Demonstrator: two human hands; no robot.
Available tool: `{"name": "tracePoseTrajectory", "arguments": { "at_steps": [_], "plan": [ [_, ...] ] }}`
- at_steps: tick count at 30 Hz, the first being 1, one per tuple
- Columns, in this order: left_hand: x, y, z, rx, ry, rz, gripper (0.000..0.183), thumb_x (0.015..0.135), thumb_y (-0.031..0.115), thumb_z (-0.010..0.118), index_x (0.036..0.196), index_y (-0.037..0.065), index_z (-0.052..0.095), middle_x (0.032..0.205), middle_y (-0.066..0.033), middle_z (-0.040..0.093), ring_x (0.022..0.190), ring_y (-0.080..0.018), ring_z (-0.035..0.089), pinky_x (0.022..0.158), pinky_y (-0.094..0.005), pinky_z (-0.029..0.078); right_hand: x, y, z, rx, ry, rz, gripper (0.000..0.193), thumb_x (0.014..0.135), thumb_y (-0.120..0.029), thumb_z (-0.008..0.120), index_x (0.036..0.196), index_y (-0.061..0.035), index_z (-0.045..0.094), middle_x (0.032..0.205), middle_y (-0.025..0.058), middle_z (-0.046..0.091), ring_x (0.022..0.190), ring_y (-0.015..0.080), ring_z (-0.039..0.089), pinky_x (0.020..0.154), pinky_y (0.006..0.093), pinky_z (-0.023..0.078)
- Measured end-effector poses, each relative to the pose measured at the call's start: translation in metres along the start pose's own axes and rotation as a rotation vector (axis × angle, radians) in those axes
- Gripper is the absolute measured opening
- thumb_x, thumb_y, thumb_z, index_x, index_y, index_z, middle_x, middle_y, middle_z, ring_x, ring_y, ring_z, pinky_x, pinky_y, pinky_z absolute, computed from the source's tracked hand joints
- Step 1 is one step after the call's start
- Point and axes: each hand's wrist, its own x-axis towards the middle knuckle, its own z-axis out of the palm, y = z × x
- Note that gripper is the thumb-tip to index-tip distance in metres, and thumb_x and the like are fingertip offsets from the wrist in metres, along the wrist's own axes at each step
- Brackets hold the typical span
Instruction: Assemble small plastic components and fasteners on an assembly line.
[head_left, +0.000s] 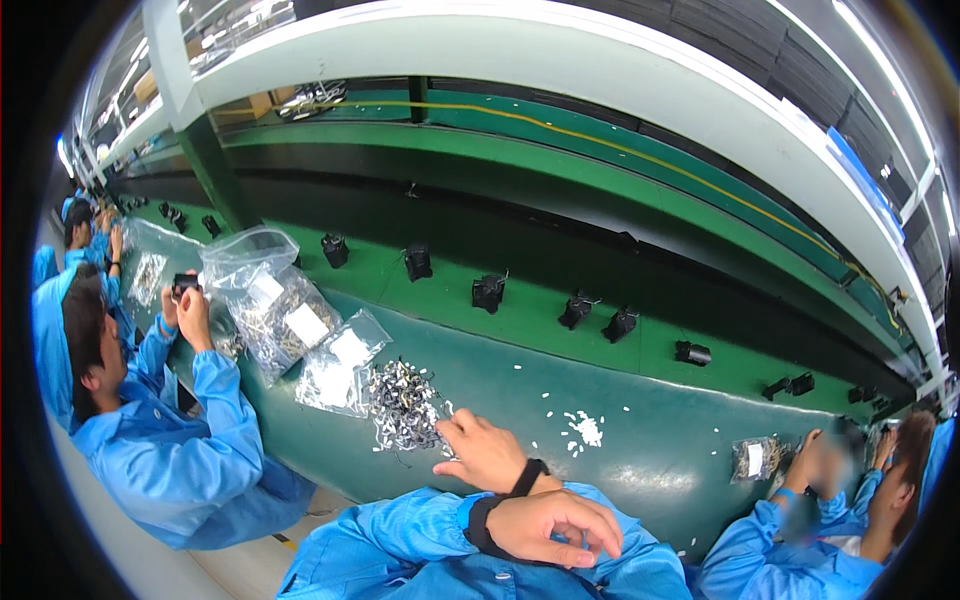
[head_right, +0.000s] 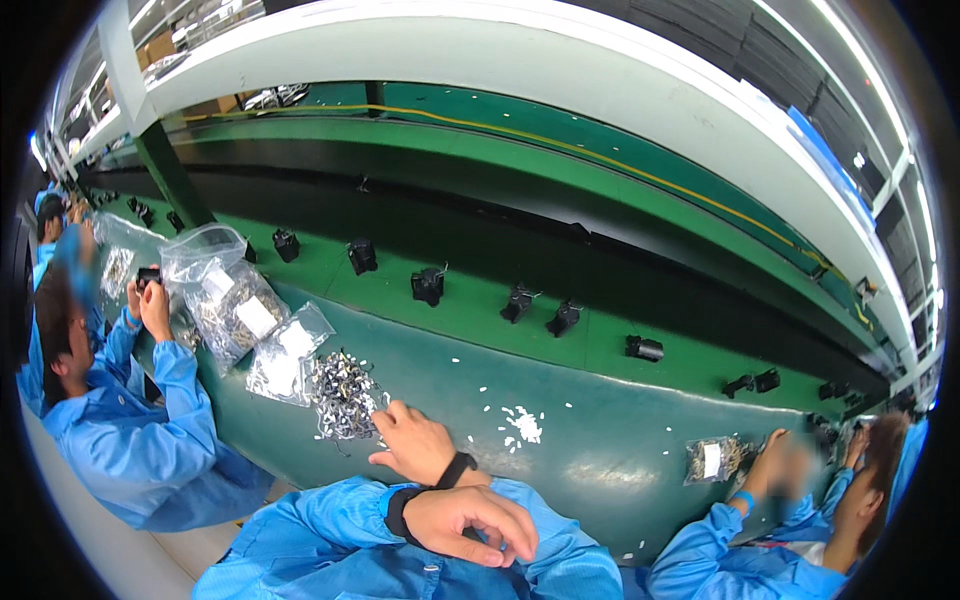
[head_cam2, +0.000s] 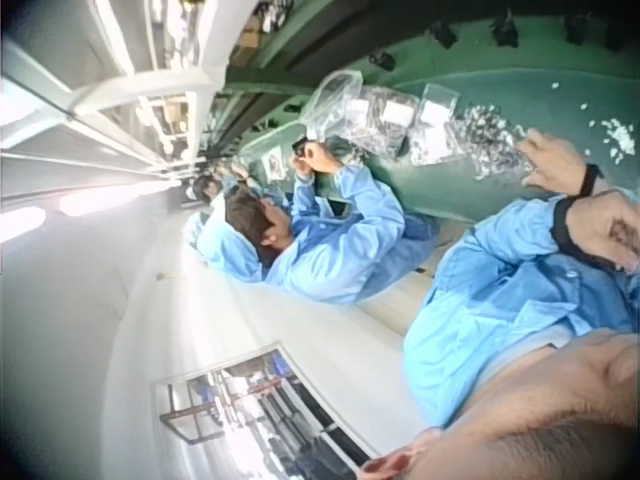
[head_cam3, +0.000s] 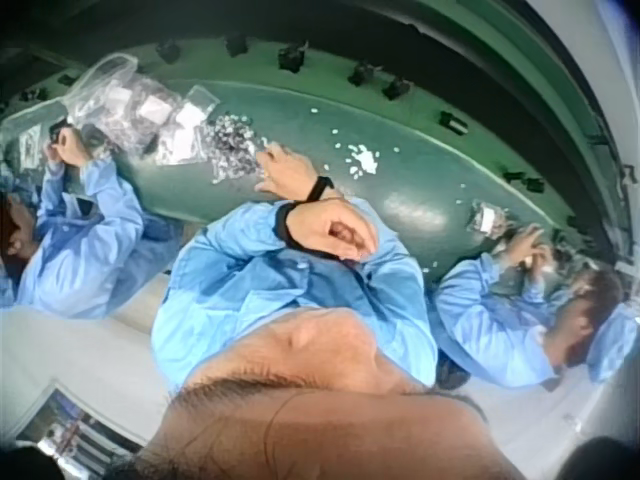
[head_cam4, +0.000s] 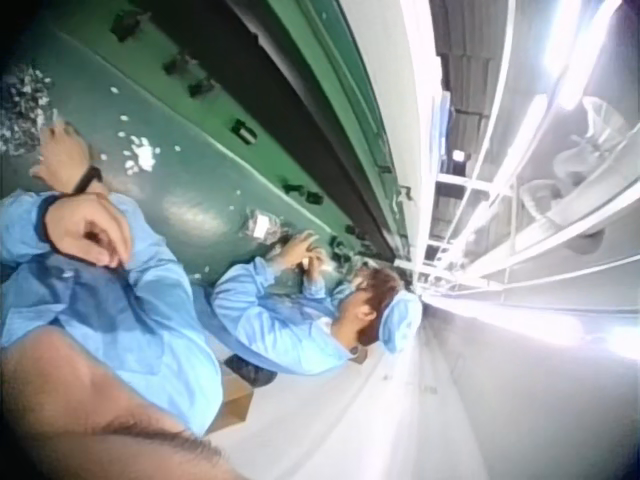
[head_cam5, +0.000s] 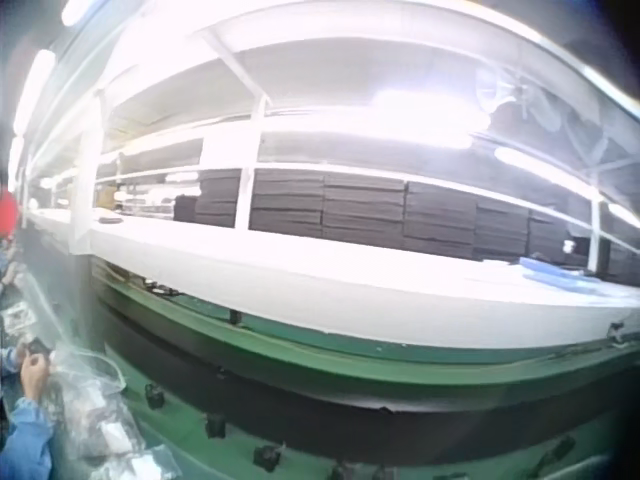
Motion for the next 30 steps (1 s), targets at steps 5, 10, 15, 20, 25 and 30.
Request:
{"name": "tracePoseTrajectory", "arguments": {
  "at_steps": [5,10,15,20,25,30],
  "plan": [
    [0.004,-0.004,-0.011,0.049,0.062,-0.047,0.030,0.103,0.006,0.062,0.132,-0.001,0.063,0.131,-0.0161,0.061,0.098,-0.0196,0.068,0.078,-0.0293,0.056,0.005,0.012,0.024,-0.005,0.008,-0.056,0.030,0.092,-0.029,0.072,0.115,-0.0116,0.062,0.107,0.0113,0.061,0.100,0.0352,0.066,0.080,0.0485,0.057],
    [-0.001,-0.004,-0.012,-0.044,0.082,-0.053,0.030,0.103,0.004,0.062,0.132,-0.002,0.063,0.131,-0.0169,0.060,0.100,-0.0197,0.067,0.080,-0.0289,0.056,0.011,0.017,0.011,0.205,-0.008,-0.053,0.013,0.095,-0.021,0.067,0.098,-0.0086,0.068,0.094,0.0108,0.066,0.090,0.0360,0.068,0.075,0.0481,0.056],
    [-0.001,0.000,-0.013,-0.078,0.105,-0.074,0.030,0.102,0.004,0.063,0.131,-0.003,0.063,0.131,-0.0170,0.059,0.100,-0.0197,0.067,0.079,-0.0283,0.056,0.012,0.019,-0.017,0.377,0.097,0.023,0.016,0.096,-0.021,0.065,0.099,-0.0055,0.070,0.093,0.0138,0.070,0.084,0.0350,0.070,0.075,0.0455,0.056],
    [-0.005,0.008,-0.018,-0.051,0.142,-0.061,0.028,0.101,0.004,0.065,0.128,-0.004,0.065,0.129,-0.0175,0.060,0.097,-0.0201,0.067,0.076,-0.0279,0.056,0.012,0.030,-0.032,0.330,0.129,0.049,0.018,0.096,-0.022,0.066,0.099,-0.0036,0.069,0.091,0.0163,0.072,0.083,0.0351,0.071,0.075,0.0450,0.056],
    [-0.004,0.005,-0.022,-0.056,0.174,-0.046,0.028,0.100,0.003,0.064,0.127,-0.004,0.065,0.129,-0.0177,0.060,0.096,-0.0203,0.067,0.075,-0.0279,0.056,0.015,0.030,-0.036,0.582,0.047,0.038,0.019,0.095,-0.020,0.070,0.099,-0.0011,0.070,0.090,0.0131,0.074,0.079,0.0230,0.074,0.067,0.0357,0.057],
    [-0.003,0.003,-0.022,-0.067,0.163,-0.046,0.028,0.100,0.002,0.064,0.127,-0.004,0.065,0.130,-0.0180,0.060,0.097,-0.0205,0.067,0.074,-0.0276,0.056,0.012,0.040,-0.044,0.607,0.084,0.025,0.018,0.093,-0.018,0.071,0.094,-0.0004,0.071,0.082,0.0122,0.076,0.074,0.0234,0.075,0.065,0.0349,0.058]
  ]
}}
